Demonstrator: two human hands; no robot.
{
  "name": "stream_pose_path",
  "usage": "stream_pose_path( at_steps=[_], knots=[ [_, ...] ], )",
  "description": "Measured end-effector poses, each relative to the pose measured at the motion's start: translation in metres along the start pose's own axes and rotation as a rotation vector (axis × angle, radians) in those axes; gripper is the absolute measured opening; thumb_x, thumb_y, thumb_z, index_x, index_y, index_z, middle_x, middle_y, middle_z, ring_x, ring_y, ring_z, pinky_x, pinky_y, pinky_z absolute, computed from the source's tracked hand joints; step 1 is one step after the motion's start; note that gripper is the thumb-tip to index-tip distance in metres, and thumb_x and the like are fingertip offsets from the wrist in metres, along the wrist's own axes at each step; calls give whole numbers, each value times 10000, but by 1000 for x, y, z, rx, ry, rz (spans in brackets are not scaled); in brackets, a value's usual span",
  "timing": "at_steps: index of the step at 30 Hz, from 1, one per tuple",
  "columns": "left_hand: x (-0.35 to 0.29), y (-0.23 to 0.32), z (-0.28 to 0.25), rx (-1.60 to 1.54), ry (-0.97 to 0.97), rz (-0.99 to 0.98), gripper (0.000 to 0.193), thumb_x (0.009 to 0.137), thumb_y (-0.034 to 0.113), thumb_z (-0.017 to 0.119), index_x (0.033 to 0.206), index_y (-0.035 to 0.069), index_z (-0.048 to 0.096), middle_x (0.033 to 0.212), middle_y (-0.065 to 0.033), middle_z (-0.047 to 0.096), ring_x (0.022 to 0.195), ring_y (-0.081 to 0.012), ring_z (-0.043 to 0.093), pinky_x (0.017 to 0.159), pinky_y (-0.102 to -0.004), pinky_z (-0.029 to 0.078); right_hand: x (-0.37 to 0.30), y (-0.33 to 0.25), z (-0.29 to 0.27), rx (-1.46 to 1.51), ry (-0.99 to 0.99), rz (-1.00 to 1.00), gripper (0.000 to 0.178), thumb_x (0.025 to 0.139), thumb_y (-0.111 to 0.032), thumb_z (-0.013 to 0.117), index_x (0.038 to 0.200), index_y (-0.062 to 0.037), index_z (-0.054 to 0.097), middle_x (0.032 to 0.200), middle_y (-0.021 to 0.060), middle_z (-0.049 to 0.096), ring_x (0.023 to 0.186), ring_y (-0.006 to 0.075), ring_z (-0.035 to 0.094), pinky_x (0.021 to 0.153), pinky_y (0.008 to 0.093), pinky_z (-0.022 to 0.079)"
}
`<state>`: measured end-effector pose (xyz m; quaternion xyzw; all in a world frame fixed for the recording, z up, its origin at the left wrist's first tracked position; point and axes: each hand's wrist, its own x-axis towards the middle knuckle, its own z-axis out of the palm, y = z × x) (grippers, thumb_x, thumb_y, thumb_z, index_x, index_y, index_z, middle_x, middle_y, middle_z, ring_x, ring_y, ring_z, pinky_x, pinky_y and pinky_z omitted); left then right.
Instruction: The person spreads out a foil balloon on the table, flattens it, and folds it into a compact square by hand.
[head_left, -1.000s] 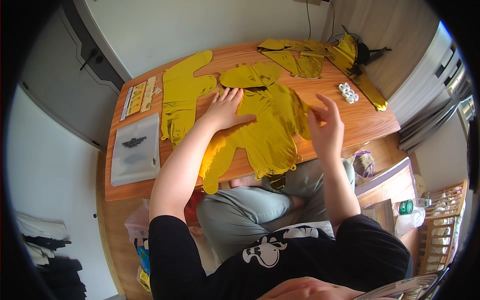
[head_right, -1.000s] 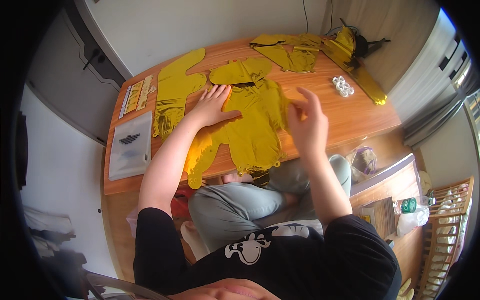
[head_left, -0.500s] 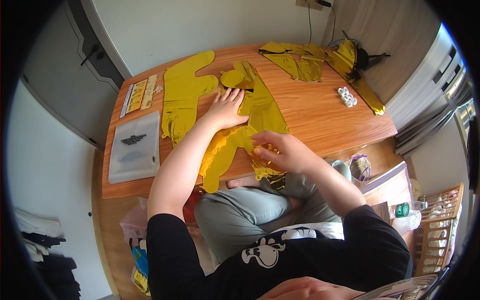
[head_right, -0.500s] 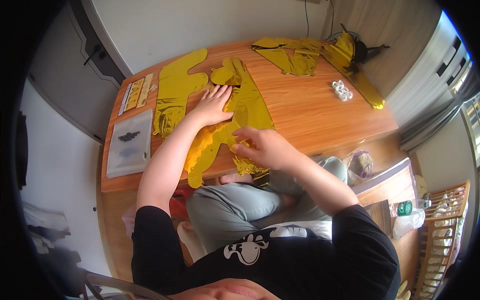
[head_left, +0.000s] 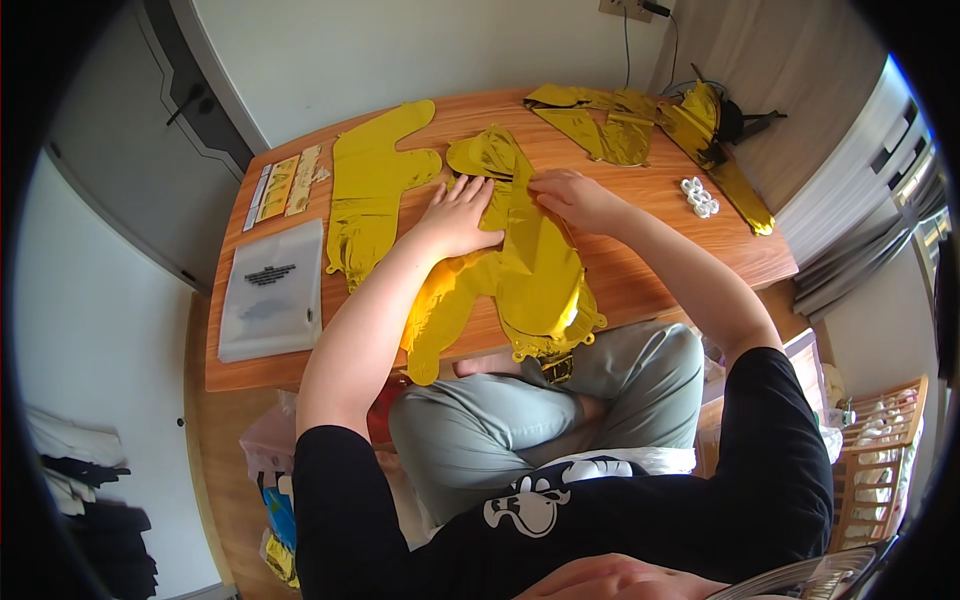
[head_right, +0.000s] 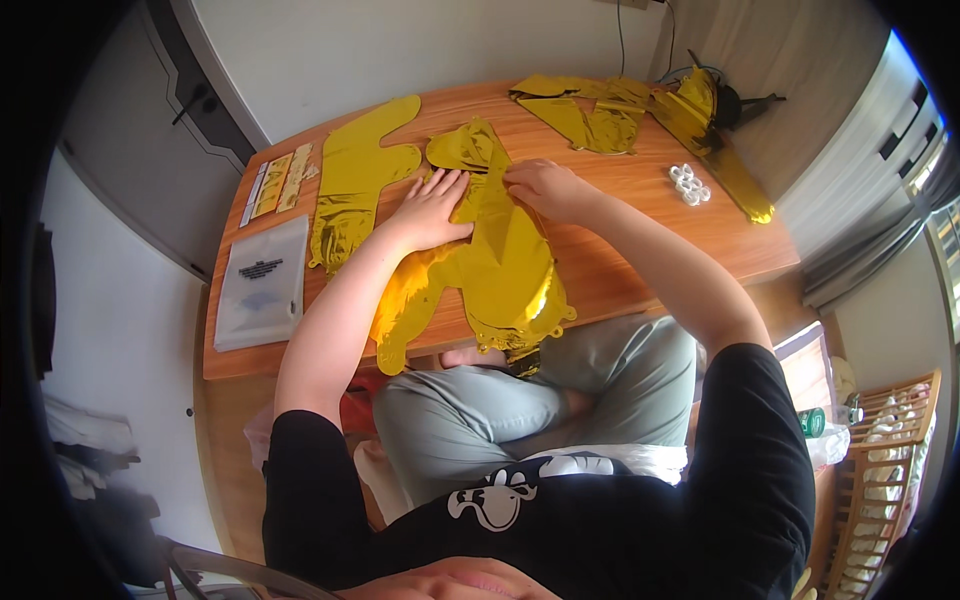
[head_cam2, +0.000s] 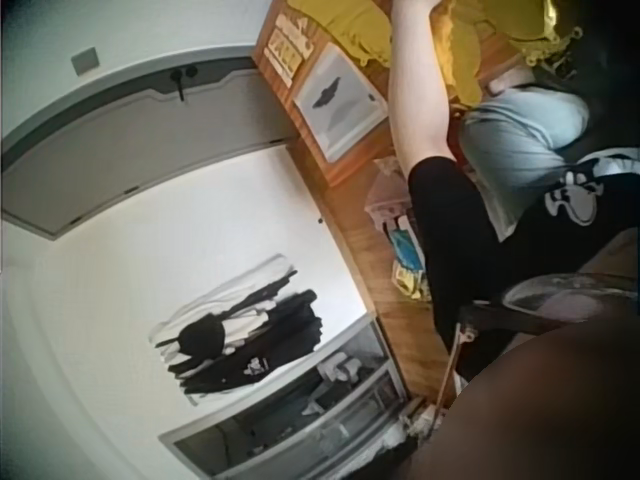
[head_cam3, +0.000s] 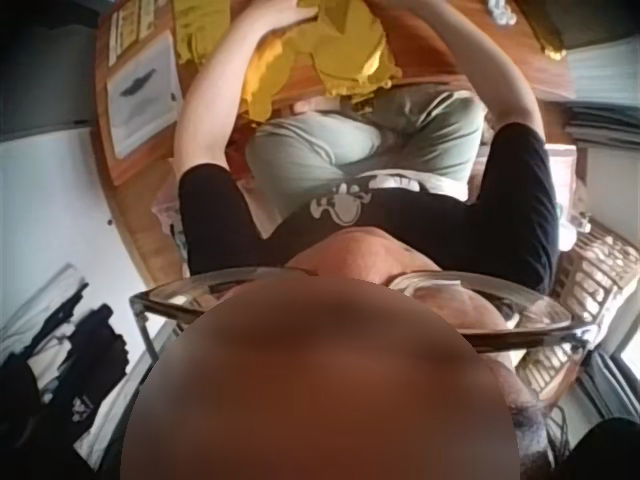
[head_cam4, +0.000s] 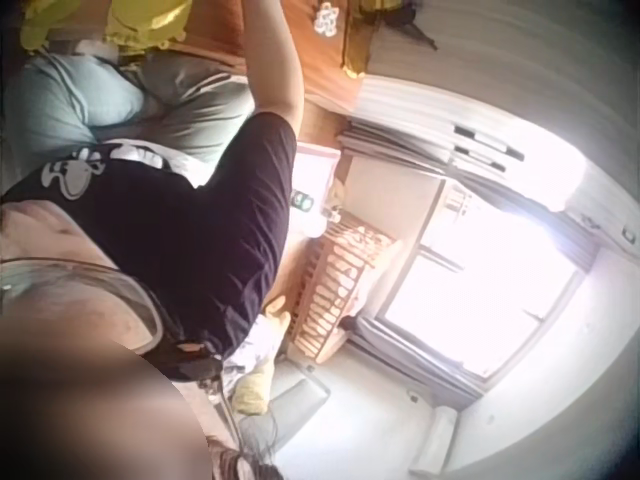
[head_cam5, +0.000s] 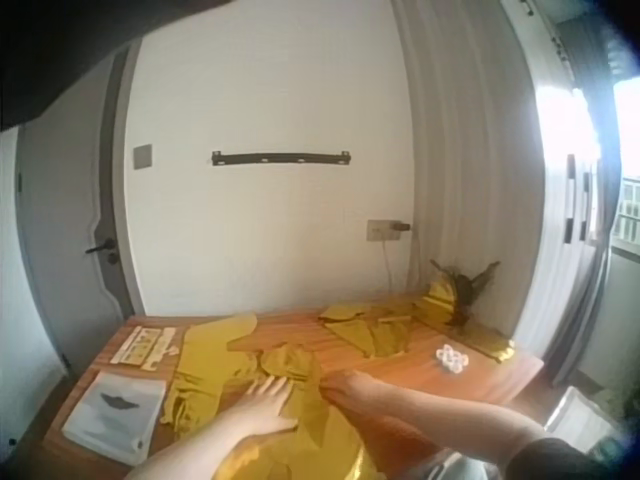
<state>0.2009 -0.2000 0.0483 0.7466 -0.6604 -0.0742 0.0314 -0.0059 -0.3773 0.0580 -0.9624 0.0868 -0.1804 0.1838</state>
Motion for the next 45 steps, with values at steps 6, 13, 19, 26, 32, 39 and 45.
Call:
stream_pose_path(
  at_steps=[6, 13, 19, 26, 32, 39, 45],
  knots=[
    [0, 4, -3, 15, -12, -5, 1037, 919, 684, 546, 1660, 78, 146, 1734, -136, 128, 1604, -303, 98, 1296, -482, 84, 12, 11, -3, -60, -71, -80, 279, 982, -230, 603, 1153, -40, 714, 1226, 164, 685, 1191, 371, 604, 1018, 472, 476],
    [1, 4, -1, 32, -37, -17, 1016, 928, 673, 537, 1658, 75, 160, 1736, -124, 128, 1605, -298, 91, 1298, -475, 81, 15, 5, -1, -74, -124, 38, 395, 981, -201, 623, 1348, -55, 602, 1240, 175, 660, 1179, 393, 592, 1018, 474, 470],
    [6, 3, -2, 97, 3, -22, 991, 938, 638, 544, 1664, 96, 143, 1740, -115, 104, 1606, -286, 87, 1300, -475, 81, 10, 3, 6, -165, -51, 29, 571, 1008, -365, 622, 1498, -107, 484, 1383, 193, 600, 1316, 378, 535, 1103, 487, 430],
    [7, -1, 3, 102, 3, -32, 931, 949, 522, 607, 1662, 119, 164, 1738, -78, 145, 1605, -266, 102, 1301, -483, 98, 6, -7, 23, -208, -23, 111, 631, 1013, -444, 597, 1510, -81, 459, 1404, 186, 608, 1395, 378, 475, 1162, 503, 367],
    [4, 2, 4, 85, 12, -34, 879, 961, 389, 628, 1665, 150, 159, 1736, -87, 153, 1603, -284, 112, 1300, -473, 108, 5, -16, 13, -243, -93, 122, 650, 1026, -498, 551, 1517, -82, 453, 1425, 191, 594, 1408, 370, 462, 1186, 499, 339],
    [2, 4, 3, 59, 15, -32, 856, 967, 321, 627, 1664, 148, 161, 1737, -80, 148, 1604, -276, 103, 1302, -470, 108, 5, -27, 13, -299, -203, 142, 874, 975, -711, 473, 1586, -99, 353, 1599, 188, 415, 1510, 368, 330, 1252, 504, 230],
    [2, 5, 2, 43, 26, -31, 863, 964, 364, 644, 1657, 133, 184, 1730, -92, 174, 1601, -284, 126, 1297, -479, 126, -1, -25, 23, -346, -188, 155, 983, 936, -822, 392, 1619, -121, 297, 1649, 201, 335, 1554, 367, 251, 1274, 530, 157]
  ],
)
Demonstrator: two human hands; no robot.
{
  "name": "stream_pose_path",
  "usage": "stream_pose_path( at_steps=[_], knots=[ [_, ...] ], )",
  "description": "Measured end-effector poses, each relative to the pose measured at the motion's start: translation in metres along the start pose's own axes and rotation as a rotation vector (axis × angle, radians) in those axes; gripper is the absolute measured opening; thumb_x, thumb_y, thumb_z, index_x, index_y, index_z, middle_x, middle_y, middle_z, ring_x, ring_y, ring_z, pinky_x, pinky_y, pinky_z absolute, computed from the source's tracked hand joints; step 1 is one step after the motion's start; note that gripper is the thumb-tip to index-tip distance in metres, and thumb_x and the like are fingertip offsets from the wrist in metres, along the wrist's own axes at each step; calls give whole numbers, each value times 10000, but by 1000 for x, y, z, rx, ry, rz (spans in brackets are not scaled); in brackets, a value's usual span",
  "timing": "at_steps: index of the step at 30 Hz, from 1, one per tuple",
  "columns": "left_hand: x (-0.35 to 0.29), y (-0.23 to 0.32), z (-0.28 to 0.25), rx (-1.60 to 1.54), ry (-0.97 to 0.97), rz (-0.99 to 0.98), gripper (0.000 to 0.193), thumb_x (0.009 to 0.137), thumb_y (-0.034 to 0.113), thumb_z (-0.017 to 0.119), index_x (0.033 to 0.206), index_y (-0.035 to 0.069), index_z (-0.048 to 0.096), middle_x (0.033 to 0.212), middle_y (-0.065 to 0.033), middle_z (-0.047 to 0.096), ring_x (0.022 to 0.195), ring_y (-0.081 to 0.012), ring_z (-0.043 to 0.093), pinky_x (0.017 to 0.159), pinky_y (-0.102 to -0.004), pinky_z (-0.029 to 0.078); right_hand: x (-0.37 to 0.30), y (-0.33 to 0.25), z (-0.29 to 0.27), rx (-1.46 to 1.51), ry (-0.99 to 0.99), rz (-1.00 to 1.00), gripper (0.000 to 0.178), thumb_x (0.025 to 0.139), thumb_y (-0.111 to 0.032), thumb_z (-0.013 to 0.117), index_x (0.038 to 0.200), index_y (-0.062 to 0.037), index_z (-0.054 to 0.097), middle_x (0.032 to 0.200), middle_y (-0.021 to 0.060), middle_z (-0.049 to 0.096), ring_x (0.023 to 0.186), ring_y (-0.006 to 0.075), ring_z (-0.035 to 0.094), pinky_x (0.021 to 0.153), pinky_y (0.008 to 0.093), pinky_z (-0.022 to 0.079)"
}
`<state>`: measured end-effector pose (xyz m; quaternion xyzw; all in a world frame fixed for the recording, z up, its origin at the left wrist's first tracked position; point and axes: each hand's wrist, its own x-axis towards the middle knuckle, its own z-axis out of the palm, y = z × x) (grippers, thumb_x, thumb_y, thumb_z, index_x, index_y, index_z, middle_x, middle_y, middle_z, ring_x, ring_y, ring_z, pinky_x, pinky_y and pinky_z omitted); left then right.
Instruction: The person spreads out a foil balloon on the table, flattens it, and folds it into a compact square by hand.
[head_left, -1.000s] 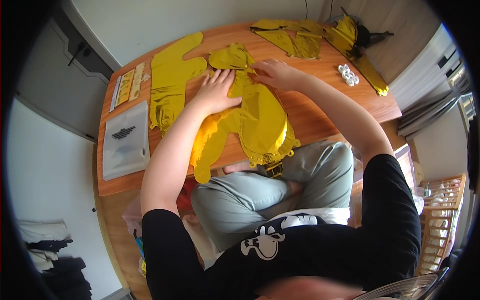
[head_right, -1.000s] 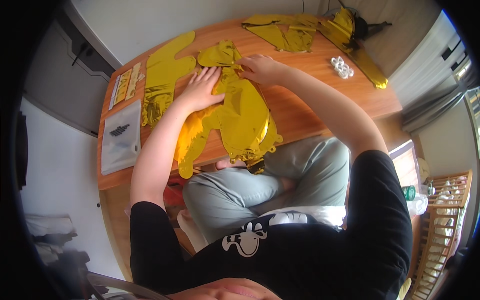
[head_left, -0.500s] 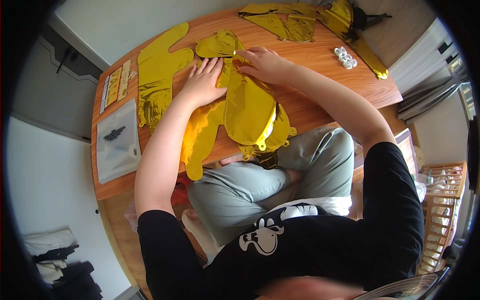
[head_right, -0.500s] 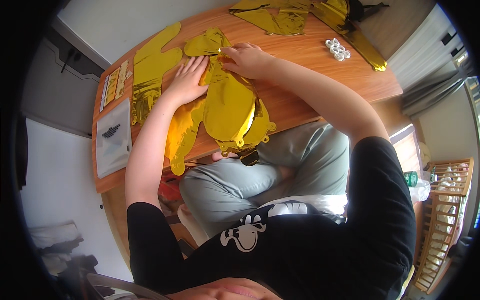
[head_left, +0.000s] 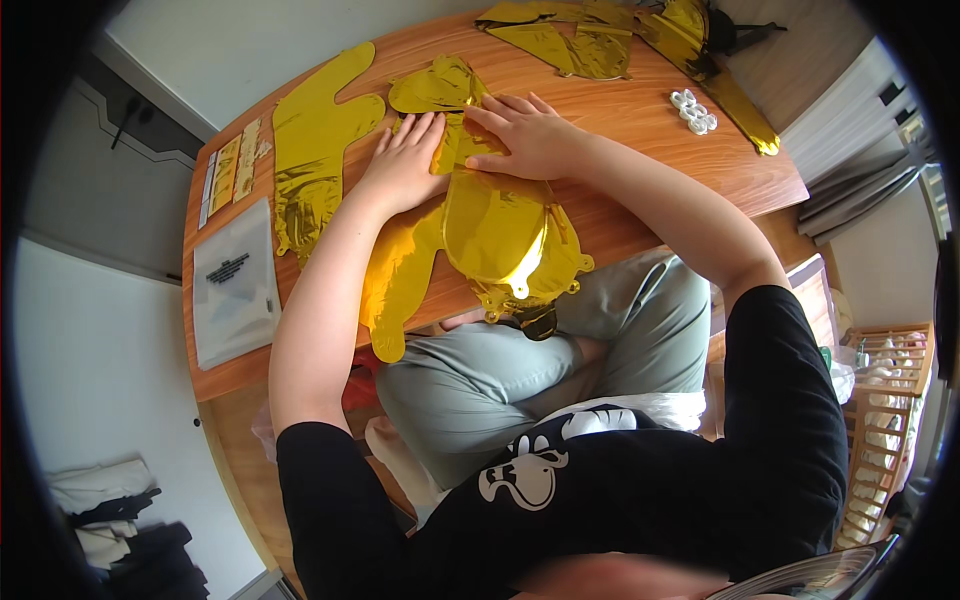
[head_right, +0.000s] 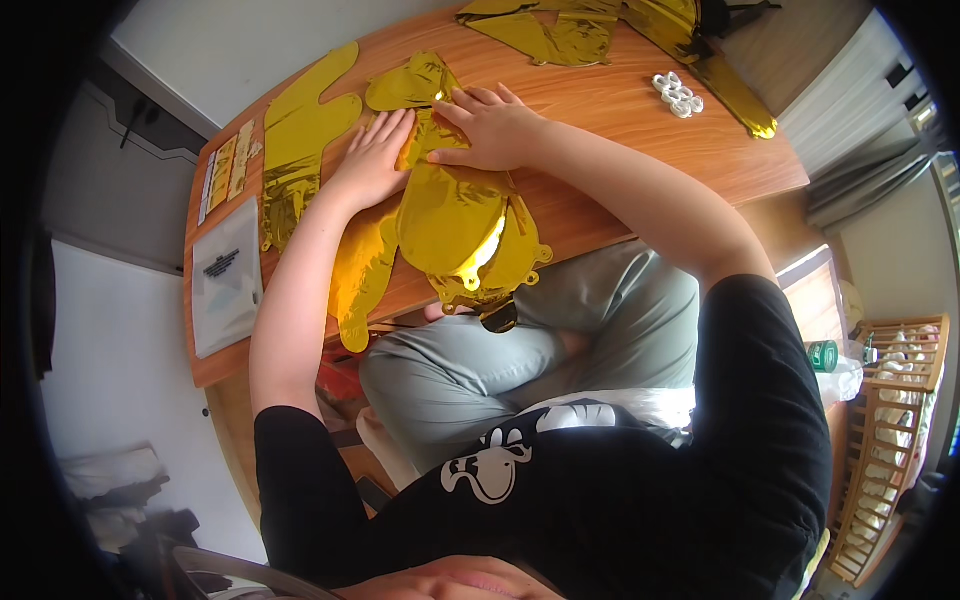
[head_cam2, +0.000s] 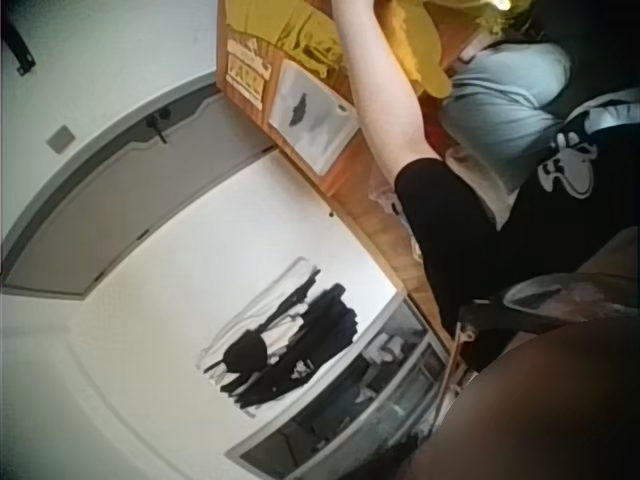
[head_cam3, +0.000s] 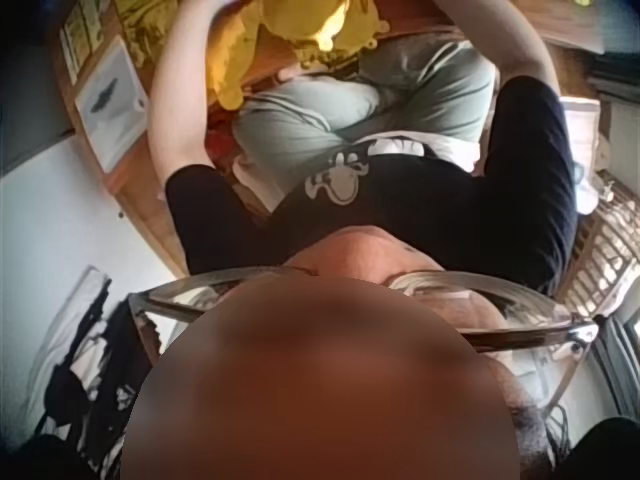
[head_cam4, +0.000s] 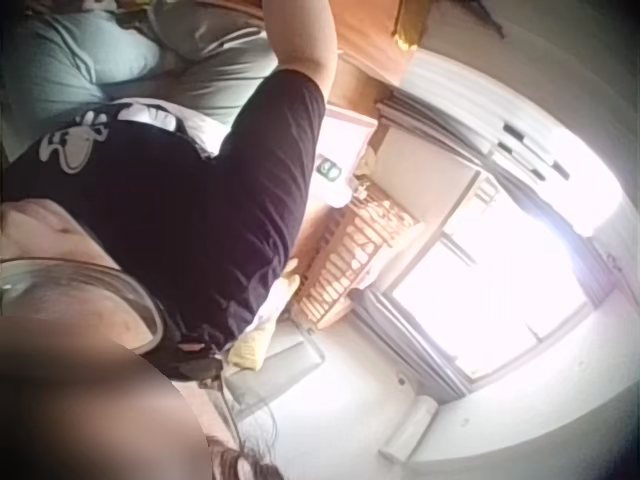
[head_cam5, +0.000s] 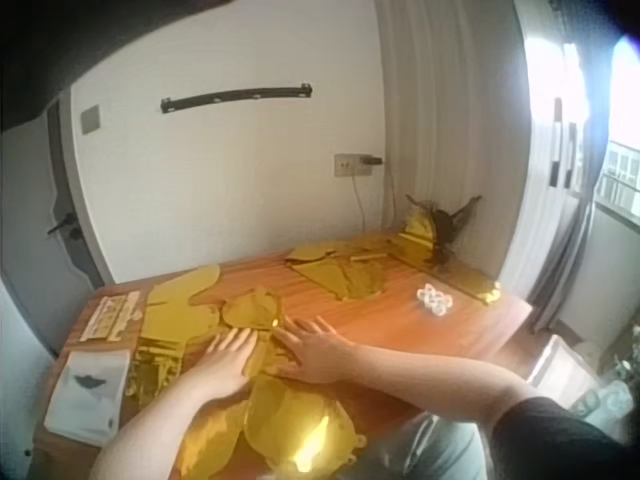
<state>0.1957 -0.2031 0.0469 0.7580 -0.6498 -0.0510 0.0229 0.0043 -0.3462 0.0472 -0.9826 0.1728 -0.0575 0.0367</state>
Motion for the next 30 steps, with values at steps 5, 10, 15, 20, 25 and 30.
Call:
stream_pose_path(
  at_steps=[5, 10, 15, 20, 25, 30],
  knots=[
    [0, -5, 1, 4, 33, 34, 971, 915, 554, 641, 1652, 105, 196, 1720, -120, 201, 1595, -299, 152, 1289, -489, 133, -3, 0, 6, 1, 51, -11, 908, 969, -753, 440, 1633, -159, 267, 1656, 201, 316, 1541, 372, 275, 1258, 567, 176],
    [2, -12, 5, 21, 56, 48, 1112, 862, 716, 637, 1651, 74, 189, 1717, -149, 201, 1595, -304, 156, 1284, -491, 137, -3, -1, 11, -21, 128, -33, 875, 979, -721, 454, 1631, -166, 275, 1640, 210, 342, 1526, 376, 303, 1243, 574, 203],
    [6, -24, -2, -429, 34, 67, 1061, 922, 665, 631, 1648, 38, 177, 1721, -188, 152, 1601, -295, 129, 1282, -452, 152, -5, 4, 17, -22, 184, -42, 889, 964, -727, 473, 1626, -163, 287, 1630, 213, 360, 1516, 376, 323, 1233, 569, 221],
    [4, -32, -24, -1137, 205, 9, 660, 1040, 360, 631, 1549, 1, 413, 1617, -217, 397, 1533, -292, 341, 1221, -375, 305, -8, -1, 11, 15, 181, -26, 907, 953, -737, 481, 1625, -158, 291, 1627, 211, 365, 1517, 388, 316, 1232, 575, 215],
    [22, -37, -46, -848, 317, 69, 338, 1043, 217, 596, 1342, 68, 653, 1418, -75, 616, 1362, -209, 529, 1143, -370, 402, -11, 2, 8, 10, 112, 13, 947, 941, -784, 434, 1636, -164, 264, 1646, 211, 329, 1537, 384, 275, 1240, 591, 191],
    [78, -31, -32, -348, 269, 144, 359, 1023, 250, 610, 1327, 65, 658, 1379, -122, 633, 1322, -273, 568, 1102, -385, 448, -6, -6, 3, 21, 64, 7, 965, 936, -812, 396, 1651, -186, 225, 1668, 204, 288, 1554, 380, 238, 1255, 590, 154]
  ],
)
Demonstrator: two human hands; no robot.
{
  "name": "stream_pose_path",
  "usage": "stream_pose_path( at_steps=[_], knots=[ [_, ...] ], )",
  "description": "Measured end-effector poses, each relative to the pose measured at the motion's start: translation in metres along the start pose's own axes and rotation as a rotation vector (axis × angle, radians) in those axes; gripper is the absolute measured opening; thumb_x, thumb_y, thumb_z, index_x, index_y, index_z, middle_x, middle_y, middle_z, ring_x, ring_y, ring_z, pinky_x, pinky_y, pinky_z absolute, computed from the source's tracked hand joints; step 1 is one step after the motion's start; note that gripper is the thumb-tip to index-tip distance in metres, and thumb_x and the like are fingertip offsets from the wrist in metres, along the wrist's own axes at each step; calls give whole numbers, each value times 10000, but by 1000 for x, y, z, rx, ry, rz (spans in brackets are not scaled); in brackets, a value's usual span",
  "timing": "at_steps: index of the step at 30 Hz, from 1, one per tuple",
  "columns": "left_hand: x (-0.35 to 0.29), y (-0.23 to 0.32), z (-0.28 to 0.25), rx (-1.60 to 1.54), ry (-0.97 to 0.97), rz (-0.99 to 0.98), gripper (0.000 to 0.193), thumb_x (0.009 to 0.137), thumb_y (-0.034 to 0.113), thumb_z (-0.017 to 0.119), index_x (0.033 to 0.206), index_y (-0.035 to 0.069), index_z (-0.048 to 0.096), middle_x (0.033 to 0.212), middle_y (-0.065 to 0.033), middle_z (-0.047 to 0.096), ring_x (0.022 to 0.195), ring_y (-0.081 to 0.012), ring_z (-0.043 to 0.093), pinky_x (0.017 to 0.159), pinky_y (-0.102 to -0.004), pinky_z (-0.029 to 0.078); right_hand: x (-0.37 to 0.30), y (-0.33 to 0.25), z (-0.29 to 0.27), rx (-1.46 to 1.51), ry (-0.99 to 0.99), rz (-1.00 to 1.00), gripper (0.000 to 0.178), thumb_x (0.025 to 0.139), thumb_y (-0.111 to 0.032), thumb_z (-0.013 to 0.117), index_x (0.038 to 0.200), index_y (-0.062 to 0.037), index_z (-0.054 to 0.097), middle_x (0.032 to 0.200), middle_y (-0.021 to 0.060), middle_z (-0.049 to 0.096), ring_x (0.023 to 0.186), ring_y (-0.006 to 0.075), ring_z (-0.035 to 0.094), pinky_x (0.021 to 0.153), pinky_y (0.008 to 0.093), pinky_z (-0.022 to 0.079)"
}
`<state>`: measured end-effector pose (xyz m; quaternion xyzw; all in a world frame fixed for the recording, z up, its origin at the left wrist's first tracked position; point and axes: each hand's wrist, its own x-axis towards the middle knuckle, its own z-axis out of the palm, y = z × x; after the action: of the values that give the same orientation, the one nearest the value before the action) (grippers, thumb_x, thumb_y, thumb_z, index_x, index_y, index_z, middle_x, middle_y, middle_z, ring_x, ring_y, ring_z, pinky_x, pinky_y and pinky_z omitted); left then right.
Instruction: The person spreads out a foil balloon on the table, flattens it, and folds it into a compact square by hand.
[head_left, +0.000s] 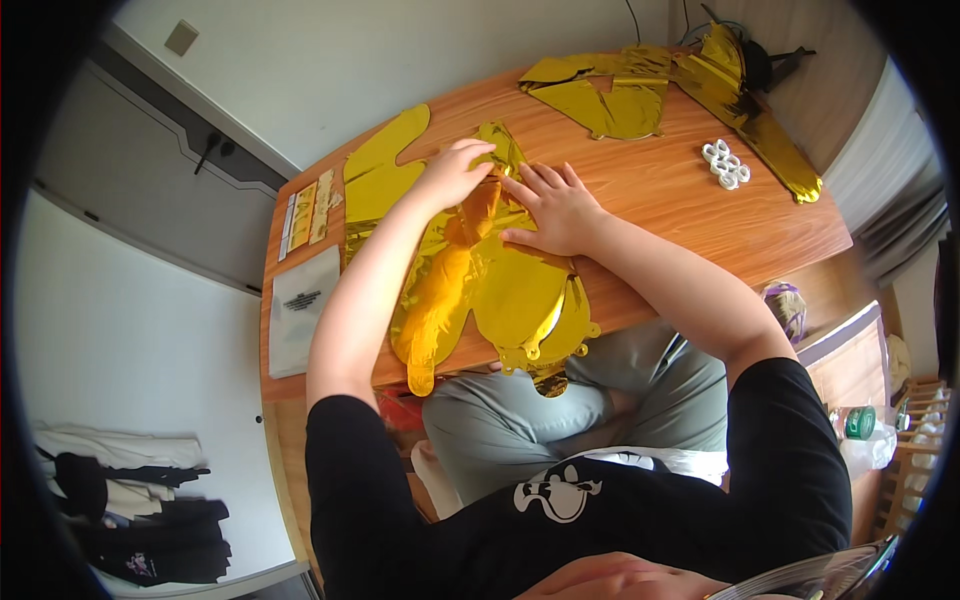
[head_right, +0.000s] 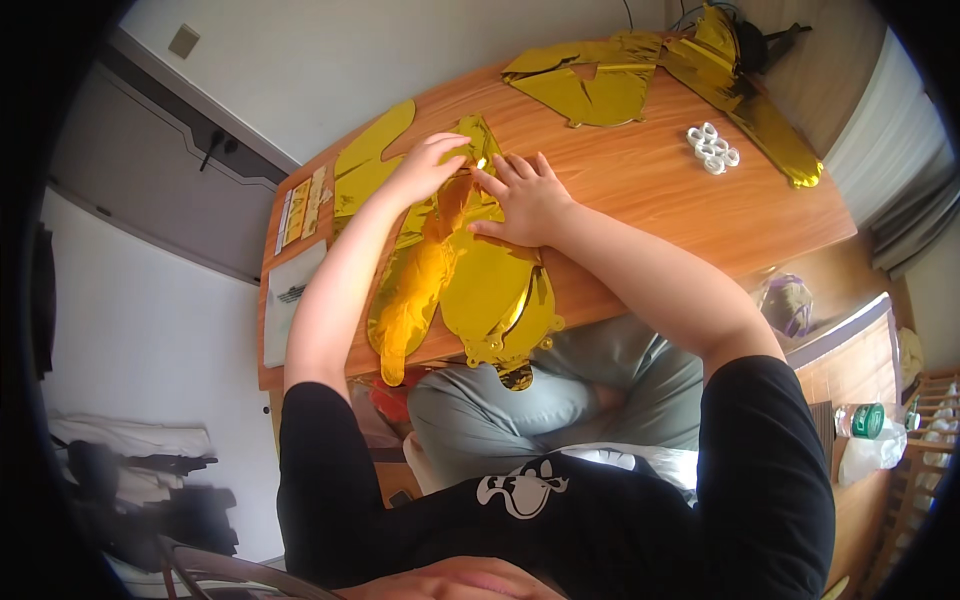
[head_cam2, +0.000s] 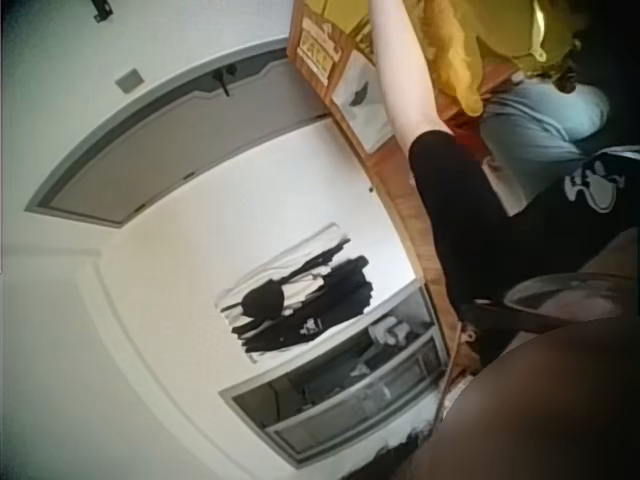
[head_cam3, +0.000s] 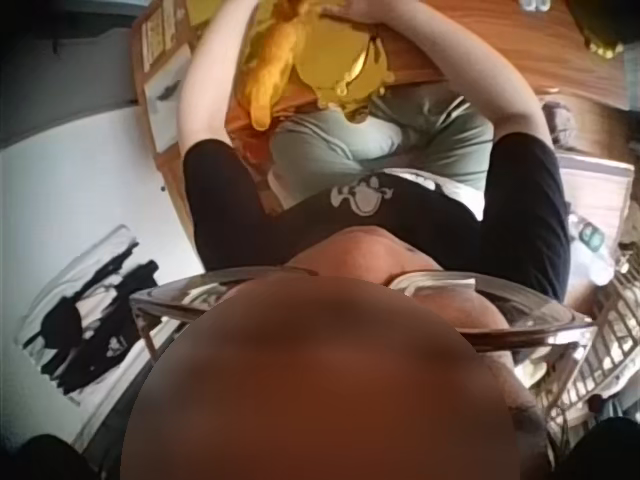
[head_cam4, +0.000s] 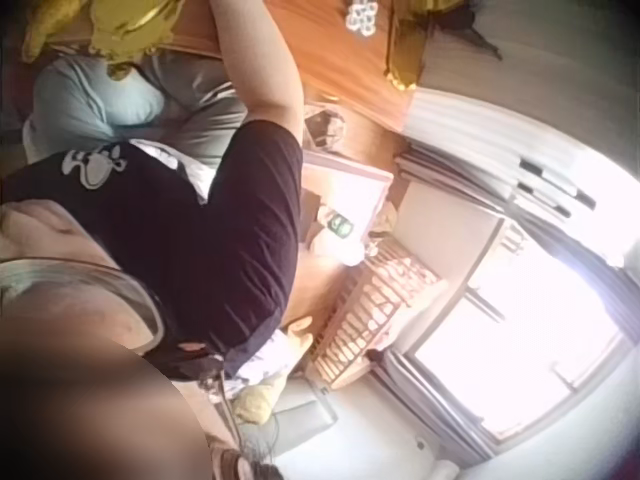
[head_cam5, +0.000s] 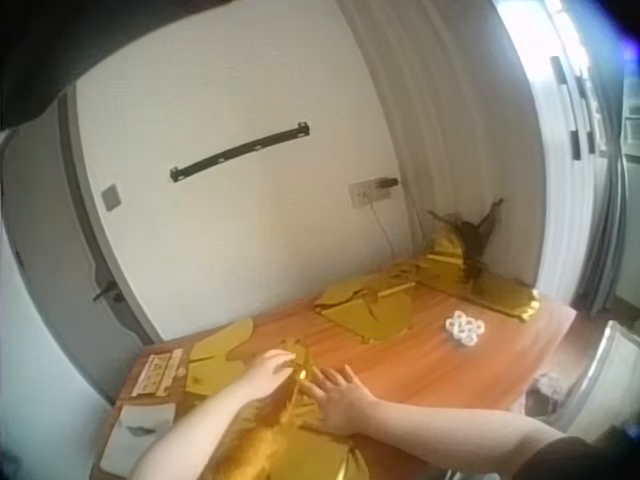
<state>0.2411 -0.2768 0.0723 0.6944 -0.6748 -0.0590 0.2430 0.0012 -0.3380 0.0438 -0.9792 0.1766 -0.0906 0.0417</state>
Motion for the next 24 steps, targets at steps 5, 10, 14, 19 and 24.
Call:
stream_pose_path(
  at_steps=[5, 10, 14, 19, 24],
  knots=[
    [35, 10, 26, 219, 100, 36, 294, 987, 285, 637, 1200, 100, 722, 1201, -97, 698, 1128, -319, 653, 981, -423, 508, -3, 4, -2, 2, -29, 19, 957, 938, -817, 373, 1654, -202, 221, 1676, 195, 279, 1562, 366, 224, 1260, 579, 143],
    [39, 11, 35, 333, 167, 19, 260, 978, 307, 648, 1134, 123, 744, 1140, -75, 713, 1014, -309, 686, 912, -419, 533, -4, 6, -5, 15, -55, 29, 956, 939, -817, 375, 1654, -203, 217, 1679, 191, 275, 1564, 369, 218, 1263, 577, 133],
    [41, 4, 33, 305, 189, 39, 260, 974, 328, 658, 1101, 124, 755, 1099, -71, 721, 944, -295, 703, 869, -419, 548, -3, 4, -6, 17, -43, 15, 954, 940, -816, 372, 1655, -205, 215, 1680, 177, 282, 1564, 365, 219, 1263, 575, 134],
    [48, 11, 36, 137, 134, -86, 312, 922, 405, 704, 1105, 160, 769, 1089, -57, 744, 1023, -274, 700, 954, -489, 495, -5, 8, -4, 11, -39, 26, 951, 942, -813, 371, 1656, -204, 213, 1680, 172, 283, 1563, 364, 221, 1262, 576, 137],
    [48, 10, 40, 272, 186, -136, 357, 864, 452, 764, 1096, 181, 787, 1124, -53, 737, 1043, -283, 695, 947, -515, 496, -3, 4, -2, 7, -17, 4, 953, 941, -810, 378, 1654, -199, 219, 1679, 175, 283, 1558, 366, 232, 1259, 581, 144]
  ],
)
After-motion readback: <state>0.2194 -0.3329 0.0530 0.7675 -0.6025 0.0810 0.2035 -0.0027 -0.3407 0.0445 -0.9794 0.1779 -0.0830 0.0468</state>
